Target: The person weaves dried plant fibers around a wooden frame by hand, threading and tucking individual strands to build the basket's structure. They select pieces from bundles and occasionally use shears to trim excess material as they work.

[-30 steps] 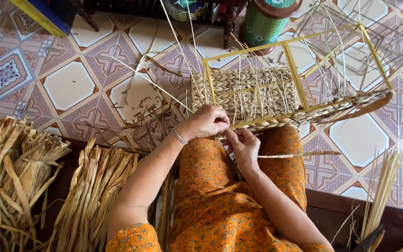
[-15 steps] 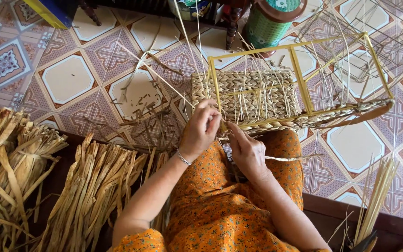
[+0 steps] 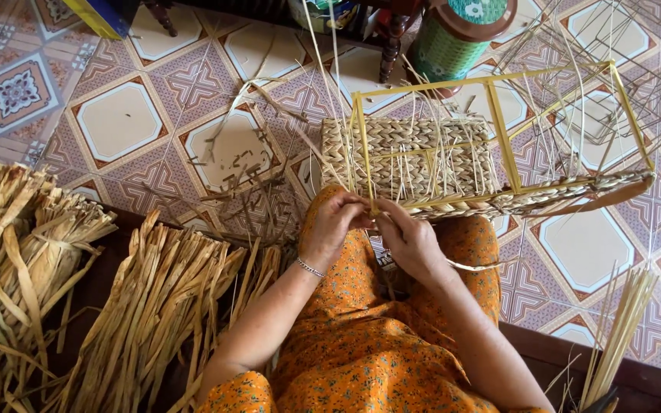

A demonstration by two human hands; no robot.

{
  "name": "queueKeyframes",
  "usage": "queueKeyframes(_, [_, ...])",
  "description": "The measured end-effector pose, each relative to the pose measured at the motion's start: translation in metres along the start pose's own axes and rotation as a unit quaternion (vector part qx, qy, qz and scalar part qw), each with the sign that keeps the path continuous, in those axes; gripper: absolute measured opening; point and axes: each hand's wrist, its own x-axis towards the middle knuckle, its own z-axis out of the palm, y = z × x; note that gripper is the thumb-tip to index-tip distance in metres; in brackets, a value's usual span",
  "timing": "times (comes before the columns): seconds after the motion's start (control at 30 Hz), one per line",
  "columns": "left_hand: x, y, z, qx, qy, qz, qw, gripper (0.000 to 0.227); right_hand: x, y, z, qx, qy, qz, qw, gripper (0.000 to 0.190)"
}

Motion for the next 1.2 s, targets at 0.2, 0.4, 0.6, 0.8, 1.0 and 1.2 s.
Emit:
queueKeyframes(0.2, [-0.023, 0.006, 0.007, -0.015, 0.033, 0.051, 0.998, 0.011, -0.026, -0.010, 0.009, -0.013, 0.102, -0.047, 0.994, 0.025])
queueKeyframes(0.4, [-0.037, 0.007, 0.015, 0.227, -0.032, 0.197, 0.953, 0.009, -0.040, -0.007, 0.014, 0.059, 0.084, 0.025, 0.994, 0.022])
queueKeyframes(0.6, [-0.024, 0.024, 0.027, 0.457, -0.030, 0.412, 0.788, 0.011, -0.051, -0.035, -0.011, 0.004, 0.077, -0.054, 0.996, 0.026])
queueKeyframes(0.8, [-0.019, 0.044, 0.040, 0.526, -0.073, 0.438, 0.725, 0.013, -0.075, -0.033, -0.021, 0.058, 0.017, -0.041, 0.997, 0.021])
queueKeyframes(1.0, [-0.026, 0.055, 0.039, 0.579, -0.091, 0.421, 0.693, 0.028, -0.069, -0.055, -0.070, 0.430, -0.054, 0.255, 0.864, 0.027])
queueKeyframes(1.2, [-0.030, 0.062, 0.046, 0.569, -0.108, 0.402, 0.710, 0.022, -0.078, -0.025, -0.068, 0.288, 0.171, -0.141, 0.931, 0.014])
